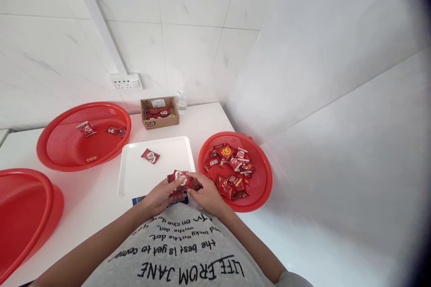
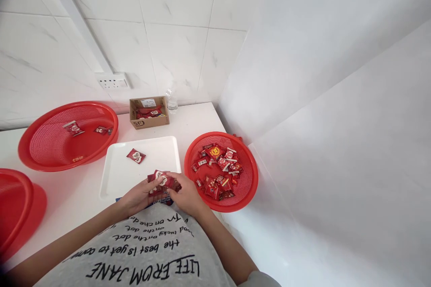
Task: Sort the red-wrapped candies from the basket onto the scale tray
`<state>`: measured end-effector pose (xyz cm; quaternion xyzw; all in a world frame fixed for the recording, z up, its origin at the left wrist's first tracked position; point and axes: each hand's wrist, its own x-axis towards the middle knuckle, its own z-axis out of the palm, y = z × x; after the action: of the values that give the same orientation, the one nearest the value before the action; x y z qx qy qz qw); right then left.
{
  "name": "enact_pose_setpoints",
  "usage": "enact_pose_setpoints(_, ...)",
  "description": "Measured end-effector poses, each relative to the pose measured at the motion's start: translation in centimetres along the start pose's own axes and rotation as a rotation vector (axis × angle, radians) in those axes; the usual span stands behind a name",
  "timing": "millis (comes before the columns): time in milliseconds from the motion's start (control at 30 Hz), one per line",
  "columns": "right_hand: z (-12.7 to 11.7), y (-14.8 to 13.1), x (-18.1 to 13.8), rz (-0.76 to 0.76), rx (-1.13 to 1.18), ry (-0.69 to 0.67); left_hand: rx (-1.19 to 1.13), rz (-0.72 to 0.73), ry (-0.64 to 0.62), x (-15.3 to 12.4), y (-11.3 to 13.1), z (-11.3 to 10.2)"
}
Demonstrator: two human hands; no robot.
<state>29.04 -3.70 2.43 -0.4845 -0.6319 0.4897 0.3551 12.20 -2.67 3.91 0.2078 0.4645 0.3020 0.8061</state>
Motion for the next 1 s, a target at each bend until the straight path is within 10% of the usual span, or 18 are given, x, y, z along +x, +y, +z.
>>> enact_pose_setpoints(400, 0.0, 0.3, -0.9, -0.090, 0.041, 0.248, -0.096, -0.023, 0.162, -0.1, 0.3, -0.7)
enact_pose_setpoints(667, 1.4, -0.9, -0.8, -0.081, 0.337, -0.006, 0.033, -0.163, -0.037, -0.3, -0.7, -0.5)
enact_pose_setpoints(1000, -0.5, 0.3, 0.6, -0.033, 0.266, -0.015, -0.049, -0.156, 0.132, -0.5, -0.4, -0.1)
